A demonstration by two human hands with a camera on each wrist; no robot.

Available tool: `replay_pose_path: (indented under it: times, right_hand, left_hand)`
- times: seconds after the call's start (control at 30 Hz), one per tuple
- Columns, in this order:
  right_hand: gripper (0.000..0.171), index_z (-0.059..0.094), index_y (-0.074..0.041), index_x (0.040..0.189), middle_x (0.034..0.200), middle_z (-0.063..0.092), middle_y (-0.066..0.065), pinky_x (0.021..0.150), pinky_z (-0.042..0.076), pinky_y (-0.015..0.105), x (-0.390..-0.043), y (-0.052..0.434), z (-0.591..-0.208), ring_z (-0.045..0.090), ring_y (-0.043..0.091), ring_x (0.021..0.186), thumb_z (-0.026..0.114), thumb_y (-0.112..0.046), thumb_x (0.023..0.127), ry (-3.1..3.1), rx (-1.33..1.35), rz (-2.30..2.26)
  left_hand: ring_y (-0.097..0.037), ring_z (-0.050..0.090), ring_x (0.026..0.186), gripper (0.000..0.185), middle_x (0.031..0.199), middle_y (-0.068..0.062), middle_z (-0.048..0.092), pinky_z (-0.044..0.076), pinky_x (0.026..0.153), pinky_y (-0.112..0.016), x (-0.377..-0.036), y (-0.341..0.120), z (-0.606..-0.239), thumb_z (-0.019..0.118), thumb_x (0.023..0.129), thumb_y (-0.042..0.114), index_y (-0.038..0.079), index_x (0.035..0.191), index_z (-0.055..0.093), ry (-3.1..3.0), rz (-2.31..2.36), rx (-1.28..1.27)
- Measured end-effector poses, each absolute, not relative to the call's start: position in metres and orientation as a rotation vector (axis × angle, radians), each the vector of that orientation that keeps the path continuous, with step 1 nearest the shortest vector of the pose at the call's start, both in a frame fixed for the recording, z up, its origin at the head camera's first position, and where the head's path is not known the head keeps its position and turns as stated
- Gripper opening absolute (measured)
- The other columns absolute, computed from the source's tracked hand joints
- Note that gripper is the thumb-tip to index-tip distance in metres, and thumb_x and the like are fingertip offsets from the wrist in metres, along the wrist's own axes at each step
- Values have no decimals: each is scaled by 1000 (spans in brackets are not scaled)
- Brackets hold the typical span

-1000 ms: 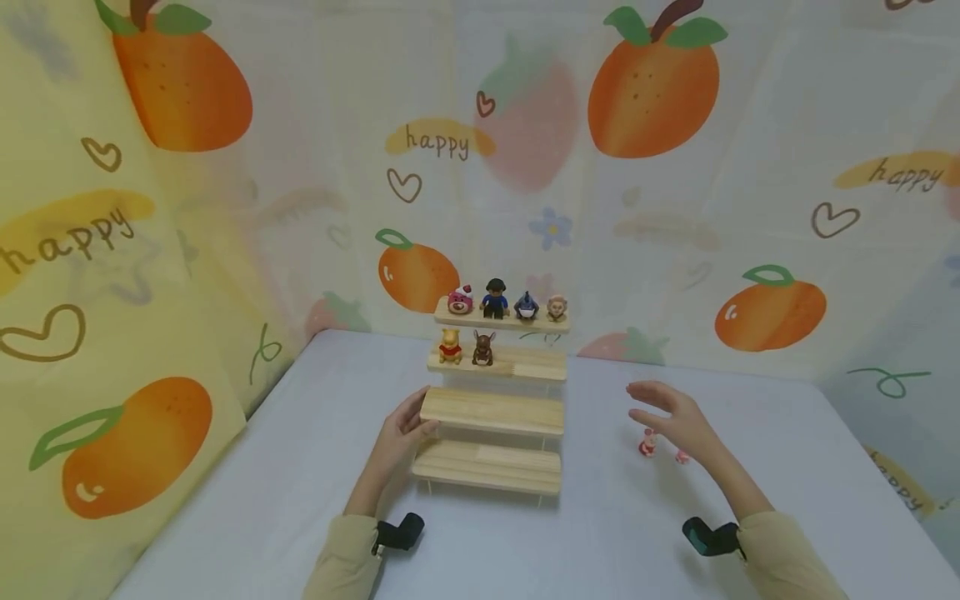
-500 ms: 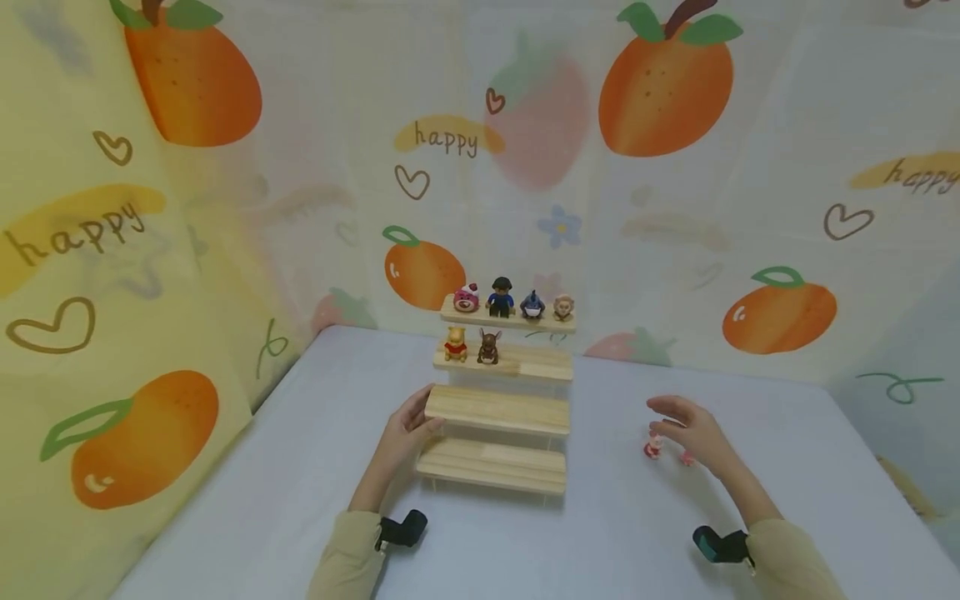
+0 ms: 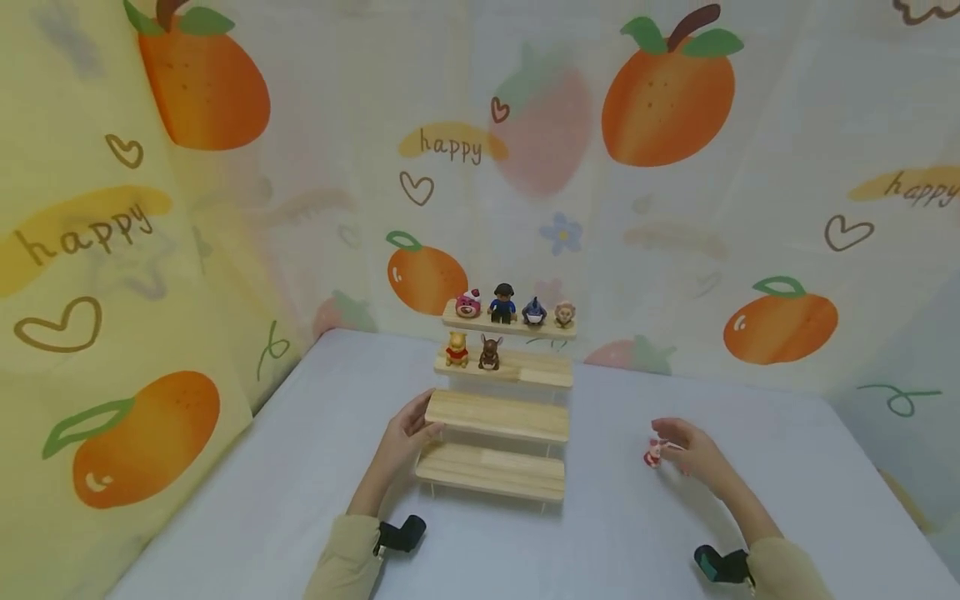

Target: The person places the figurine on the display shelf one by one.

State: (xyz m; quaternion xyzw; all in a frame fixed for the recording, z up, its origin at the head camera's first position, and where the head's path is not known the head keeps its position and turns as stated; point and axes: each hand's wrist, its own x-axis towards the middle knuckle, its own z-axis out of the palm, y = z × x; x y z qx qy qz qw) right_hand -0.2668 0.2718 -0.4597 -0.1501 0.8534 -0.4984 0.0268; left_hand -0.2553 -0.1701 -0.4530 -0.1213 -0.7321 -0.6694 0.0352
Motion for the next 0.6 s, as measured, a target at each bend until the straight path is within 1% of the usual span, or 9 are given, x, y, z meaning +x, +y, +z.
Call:
replay_pose_path:
  times: [0.07, 0.2, 0.3, 0.37, 0.53, 0.6]
  right_hand:
    - [35, 46, 13, 117, 111, 52, 29, 78, 47, 21, -267, 273, -461, 49, 41, 102, 56, -2, 87, 2654, -439, -1507]
    - [31, 50, 12, 112, 102, 57, 23, 76, 50, 29, -264, 272, -466, 54, 36, 95, 59, -2, 85, 2707, -381, -1439]
    - [27, 54, 11, 106, 95, 59, 19, 72, 51, 30, -261, 271, -469, 56, 33, 89, 60, 1, 83, 2768, -332, -1369]
    - [23, 57, 9, 103, 92, 60, 15, 70, 51, 29, -259, 271, -471, 57, 31, 86, 62, 1, 82, 2817, -287, -1317]
    - [22, 61, 6, 103, 93, 61, 17, 73, 51, 34, -262, 267, -473, 57, 31, 87, 62, -3, 83, 2893, -278, -1292]
    - [23, 61, 6, 103, 94, 62, 17, 73, 51, 33, -264, 264, -472, 58, 31, 87, 62, -4, 83, 2899, -294, -1310]
  left_hand:
    - [-33, 36, 121, 59, 135, -24, 33, 36, 95, -30, -257, -170, -453, 61, 84, 1, -8, 134, 31, -2246, -2060, -375]
    - [-35, 37, 120, 59, 134, -25, 34, 36, 95, -31, -256, -168, -454, 61, 84, 2, -8, 133, 31, -2237, -2055, -387]
    - [-34, 38, 120, 59, 134, -24, 34, 37, 95, -30, -257, -167, -456, 61, 84, 2, -7, 134, 31, -2233, -2074, -397]
    - [-33, 38, 120, 59, 135, -24, 33, 38, 94, -29, -256, -167, -456, 61, 84, 2, -7, 134, 31, -2238, -2085, -404]
    - [-35, 38, 119, 59, 135, -24, 32, 39, 92, -27, -255, -168, -455, 61, 84, 1, -8, 134, 30, -2232, -2085, -395]
    - [-35, 39, 118, 59, 135, -25, 33, 40, 92, -27, -254, -169, -454, 60, 84, 1, -8, 134, 30, -2228, -2073, -393]
